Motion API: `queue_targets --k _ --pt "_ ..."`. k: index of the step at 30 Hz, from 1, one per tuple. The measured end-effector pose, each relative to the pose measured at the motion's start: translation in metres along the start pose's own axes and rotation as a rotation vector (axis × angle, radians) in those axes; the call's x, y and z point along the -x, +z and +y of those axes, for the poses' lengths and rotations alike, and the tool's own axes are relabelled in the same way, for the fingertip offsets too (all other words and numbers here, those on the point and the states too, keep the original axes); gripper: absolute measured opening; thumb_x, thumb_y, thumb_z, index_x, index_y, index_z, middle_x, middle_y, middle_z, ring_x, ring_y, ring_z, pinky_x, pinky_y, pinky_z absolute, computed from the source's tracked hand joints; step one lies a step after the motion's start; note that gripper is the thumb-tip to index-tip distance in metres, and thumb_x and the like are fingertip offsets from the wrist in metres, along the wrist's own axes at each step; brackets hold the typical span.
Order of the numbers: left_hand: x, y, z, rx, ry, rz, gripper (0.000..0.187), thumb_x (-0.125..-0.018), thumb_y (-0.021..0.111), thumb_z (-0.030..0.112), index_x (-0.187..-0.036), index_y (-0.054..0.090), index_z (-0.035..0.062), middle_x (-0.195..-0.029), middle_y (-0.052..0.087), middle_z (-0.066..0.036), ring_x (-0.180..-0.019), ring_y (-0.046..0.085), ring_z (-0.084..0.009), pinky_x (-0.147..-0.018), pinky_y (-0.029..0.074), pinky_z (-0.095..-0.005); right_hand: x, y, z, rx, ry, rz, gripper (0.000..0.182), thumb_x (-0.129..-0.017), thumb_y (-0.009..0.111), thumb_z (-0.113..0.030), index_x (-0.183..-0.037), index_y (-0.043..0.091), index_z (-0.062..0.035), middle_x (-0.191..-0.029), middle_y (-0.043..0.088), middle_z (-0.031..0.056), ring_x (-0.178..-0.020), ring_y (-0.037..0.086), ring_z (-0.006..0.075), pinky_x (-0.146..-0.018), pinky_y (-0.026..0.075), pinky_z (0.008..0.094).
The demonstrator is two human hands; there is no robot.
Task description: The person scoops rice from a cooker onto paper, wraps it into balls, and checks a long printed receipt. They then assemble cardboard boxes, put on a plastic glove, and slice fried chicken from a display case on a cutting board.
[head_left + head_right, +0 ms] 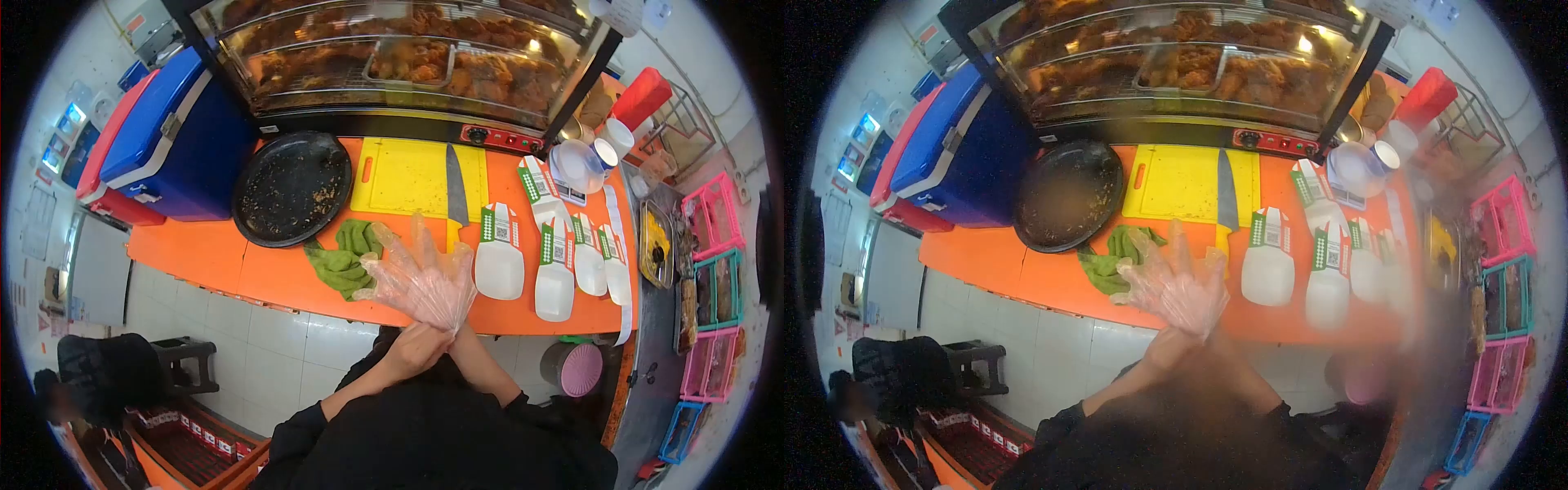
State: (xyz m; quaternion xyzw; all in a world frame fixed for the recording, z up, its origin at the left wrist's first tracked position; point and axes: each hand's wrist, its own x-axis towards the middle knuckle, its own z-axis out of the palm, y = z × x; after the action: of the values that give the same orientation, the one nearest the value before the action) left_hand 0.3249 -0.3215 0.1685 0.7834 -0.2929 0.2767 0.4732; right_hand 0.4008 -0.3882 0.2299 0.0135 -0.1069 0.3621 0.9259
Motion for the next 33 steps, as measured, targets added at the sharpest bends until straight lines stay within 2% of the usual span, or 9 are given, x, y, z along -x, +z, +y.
queue_targets --k 4,6,14,16,18,23,26,29,33 --pt "0.040 0.027 -0.019 -0.020 -0.106 -0.090 0.021 -0.069 0.064 0.000 -0.089 0.057 0.0010 -0.072 0.052 -0.006 -0.064 0.052 -0.0216 -0.059 0.042 -0.0311 -0.008 -0.007 0.005 -0.010 0.038 -0.014 0.064 -0.080 0.038 -0.067 -0.131 0.036 -0.0291 -0.136 0.033 0.0064 -0.120 0.035 0.0323 -0.096 0.021 0.0654" --pt "0.046 0.032 -0.025 -0.110 0.044 -0.169 0.024 -0.070 0.062 0.001 -0.093 0.057 -0.0001 -0.075 0.053 -0.006 -0.068 0.052 -0.0201 -0.061 0.043 -0.0299 -0.013 -0.010 0.008 -0.008 0.034 0.036 0.066 -0.078 0.037 -0.069 -0.131 0.035 -0.0293 -0.137 0.032 0.0060 -0.121 0.035 0.0328 -0.095 0.016 0.0679" --pt "0.045 -0.011 -0.001 -0.209 -0.021 -0.069 0.025 -0.072 0.060 0.006 -0.097 0.058 0.0011 -0.082 0.055 -0.006 -0.075 0.054 -0.0194 -0.065 0.043 -0.0298 -0.033 -0.034 0.024 0.022 -0.009 0.178 0.076 -0.077 0.033 -0.072 -0.137 0.028 -0.0245 -0.142 0.025 0.0061 -0.131 0.021 0.0263 -0.098 0.003 0.0669" --pt "0.049 -0.017 -0.009 -0.251 0.054 -0.017 0.024 -0.074 0.059 0.008 -0.097 0.058 0.0032 -0.084 0.056 -0.007 -0.077 0.055 -0.0196 -0.066 0.043 -0.0303 -0.042 -0.036 0.030 0.072 -0.041 0.317 0.074 -0.077 0.036 -0.071 -0.135 0.033 -0.0246 -0.132 0.043 0.0093 -0.124 0.034 0.0290 -0.099 0.010 0.0659" --pt "0.048 -0.029 -0.008 -0.252 0.001 0.007 0.022 -0.077 0.059 0.011 -0.098 0.058 0.0051 -0.085 0.056 -0.007 -0.078 0.054 -0.0201 -0.066 0.042 -0.0312 -0.047 -0.066 0.029 0.244 0.038 -0.056 0.068 -0.081 0.036 -0.065 -0.136 0.031 -0.0250 -0.137 0.037 0.0087 -0.127 0.031 0.0292 -0.100 0.007 0.0657" --pt "0.050 -0.073 0.017 -0.334 -0.147 0.270 0.023 -0.080 0.060 0.019 -0.098 0.057 0.0054 -0.082 0.055 -0.007 -0.076 0.053 -0.0218 -0.069 0.041 -0.0330 -0.071 -0.053 0.062 0.249 0.299 -0.108 0.061 -0.087 0.033 -0.056 -0.138 0.028 -0.0221 -0.145 0.023 0.0068 -0.129 0.027 0.0298 -0.101 0.020 0.0593" --pt "0.051 -0.087 0.026 -0.205 -0.872 0.875 0.028 -0.084 0.057 0.022 -0.104 0.055 0.0029 -0.081 0.055 -0.007 -0.081 0.053 -0.0207 -0.078 0.039 -0.0328 -0.071 -0.053 0.074 0.304 0.604 -0.116 0.060 -0.090 0.032 -0.051 -0.136 0.031 -0.0128 -0.139 0.032 0.0100 -0.125 0.033 0.0303 -0.099 0.031 0.0493" --pt "0.056 -0.122 0.030 -0.096 -0.705 1.297 0.027 -0.085 0.057 0.022 -0.104 0.057 0.0029 -0.085 0.058 -0.007 -0.085 0.055 -0.0181 -0.081 0.041 -0.0309 -0.051 -0.017 0.099 0.752 0.873 -0.076 0.067 -0.086 0.042 -0.053 -0.131 0.035 -0.0034 -0.131 0.041 0.0139 -0.117 0.042 0.0290 -0.097 0.035 0.0432" --pt "0.079 -0.140 0.043 -0.099 -0.859 0.946 0.024 -0.085 0.058 0.022 -0.099 0.060 0.0028 -0.087 0.061 -0.007 -0.084 0.057 -0.0149 -0.080 0.043 -0.0281 -0.042 0.001 0.119 0.955 0.946 -0.312 0.076 -0.080 0.052 -0.056 -0.127 0.038 0.0022 -0.124 0.046 0.0170 -0.112 0.048 0.0280 -0.096 0.037 0.0408"
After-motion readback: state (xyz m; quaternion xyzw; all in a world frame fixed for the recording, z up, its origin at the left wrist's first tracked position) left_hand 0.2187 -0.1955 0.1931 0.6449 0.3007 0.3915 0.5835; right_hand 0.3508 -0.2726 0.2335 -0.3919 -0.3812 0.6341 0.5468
